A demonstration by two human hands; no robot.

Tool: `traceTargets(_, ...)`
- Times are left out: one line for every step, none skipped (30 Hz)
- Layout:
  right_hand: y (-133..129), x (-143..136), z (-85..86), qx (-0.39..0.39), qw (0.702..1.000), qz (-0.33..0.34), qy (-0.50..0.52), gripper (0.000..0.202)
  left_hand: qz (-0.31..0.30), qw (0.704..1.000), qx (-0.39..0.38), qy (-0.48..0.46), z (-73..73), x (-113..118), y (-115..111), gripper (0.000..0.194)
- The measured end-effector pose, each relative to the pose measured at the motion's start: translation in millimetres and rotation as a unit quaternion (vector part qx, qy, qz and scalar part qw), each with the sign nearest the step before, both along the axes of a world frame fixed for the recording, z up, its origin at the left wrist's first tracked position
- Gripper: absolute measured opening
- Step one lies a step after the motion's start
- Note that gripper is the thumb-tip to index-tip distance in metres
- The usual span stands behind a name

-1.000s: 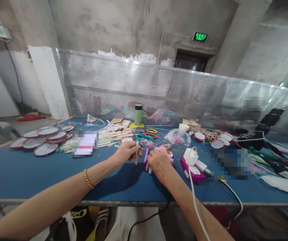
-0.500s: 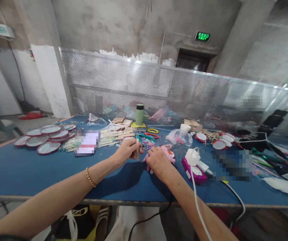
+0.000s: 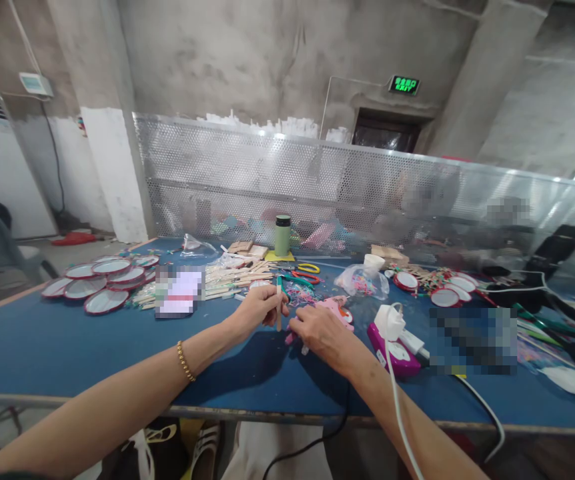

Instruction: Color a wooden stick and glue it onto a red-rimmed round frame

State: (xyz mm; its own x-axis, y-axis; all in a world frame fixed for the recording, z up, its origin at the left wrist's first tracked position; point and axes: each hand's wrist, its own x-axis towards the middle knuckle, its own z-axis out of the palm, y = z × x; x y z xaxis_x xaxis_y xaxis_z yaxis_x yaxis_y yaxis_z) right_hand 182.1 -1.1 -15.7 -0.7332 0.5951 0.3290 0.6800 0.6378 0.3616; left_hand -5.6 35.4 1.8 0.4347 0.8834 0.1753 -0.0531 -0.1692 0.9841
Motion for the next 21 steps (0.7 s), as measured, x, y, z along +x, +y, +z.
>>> traceTargets(-5, 1, 3.7, 0.004, 0.999, 0.016, 0.038, 0.017, -0.002, 1.0, -0.002, -0.003, -0.3, 0, 0, 0.014)
traceTargets(-11, 1, 7.1, 0.002, 0.995, 0.026, 0.094, 0.015, -0.005, 1.0, -0.003, -0.006, -0.6, 0, 0, 0.015)
traceTargets(-18, 2, 10.1, 0.003, 0.984, 0.025, 0.179, 0.013, -0.008, 1.0, -0.004, -0.01, -0.8, 0, 0, 0.017)
traceTargets(-25, 1, 12.3, 0.008, 0.96, 0.01, 0.279, 0.01, -0.014, 1.0, -0.004, -0.013, -1.0, 0, -2, 0.019)
traceTargets(-31, 1, 13.8, -0.005, 0.926, -0.01, 0.378, 0.007, -0.021, 1.0, -0.004, -0.017, -1.0, 1, -3, 0.021)
traceTargets(-36, -1, 14.4, -0.027, 0.878, -0.02, 0.478, 0.01, -0.031, 0.999, -0.003, -0.022, -1.1, 1, -5, 0.023)
traceTargets(-40, -3, 14.3, -0.05, 0.819, -0.021, 0.571, 0.014, -0.045, 0.999, -0.005, -0.028, -1.2, 2, -8, 0.026)
traceTargets(-44, -5, 13.6, -0.072, 0.754, -0.01, 0.653, 0.016, -0.063, 0.997, -0.01, -0.035, -1.4, 2, -11, 0.028)
traceTargets(-46, -8, 12.5, -0.101, 0.689, 0.005, 0.718, 0.019, -0.083, 0.995, -0.02, -0.042, -1.7, 3, -14, 0.031)
traceTargets(-47, -11, 11.3, -0.128, 0.629, 0.023, 0.766, 0.021, -0.105, 0.993, -0.034, -0.045, -2.1, 4, -17, 0.033)
traceTargets(-48, -15, 10.3, -0.153, 0.582, 0.038, 0.798, 0.024, -0.122, 0.99, -0.048, -0.048, -2.5, 5, -20, 0.035)
traceTargets(-49, -18, 9.5, -0.17, 0.547, 0.048, 0.818, 0.027, -0.135, 0.988, -0.063, -0.046, -2.9, 6, -23, 0.036)
traceTargets(-49, -21, 9.2, -0.182, 0.527, 0.053, 0.828, 0.029, -0.144, 0.986, -0.074, -0.04, -3.2, 7, -27, 0.036)
traceTargets(-50, -23, 9.3, -0.188, 0.518, 0.054, 0.833, 0.03, -0.148, 0.985, -0.082, -0.035, -3.1, 8, -30, 0.036)
traceTargets(-50, -25, 9.7, -0.188, 0.518, 0.052, 0.833, 0.03, -0.151, 0.984, -0.087, -0.03, -2.8, 9, -33, 0.035)
traceTargets(-51, -27, 10.5, -0.184, 0.524, 0.05, 0.83, 0.029, -0.154, 0.984, -0.089, -0.027, -2.2, 10, -36, 0.034)
traceTargets(-51, -29, 11.4, -0.173, 0.533, 0.049, 0.827, 0.029, -0.159, 0.983, -0.09, -0.026, -1.4, 11, -39, 0.034)
traceTargets(-51, -30, 12.3, -0.156, 0.547, 0.049, 0.821, 0.029, -0.164, 0.982, -0.092, -0.026, -0.5, 12, -41, 0.034)
traceTargets(-51, -30, 13.2, -0.141, 0.565, 0.054, 0.811, 0.029, -0.175, 0.979, -0.097, -0.026, 0.5, 12, -42, 0.033)
traceTargets(-51, -31, 14.0, -0.122, 0.58, 0.052, 0.804, 0.028, -0.185, 0.977, -0.101, -0.028, 1.4, 13, -43, 0.033)
traceTargets(-50, -32, 14.7, -0.099, 0.596, 0.044, 0.796, 0.026, -0.193, 0.976, -0.102, -0.026, 2.2, 12, -43, 0.032)
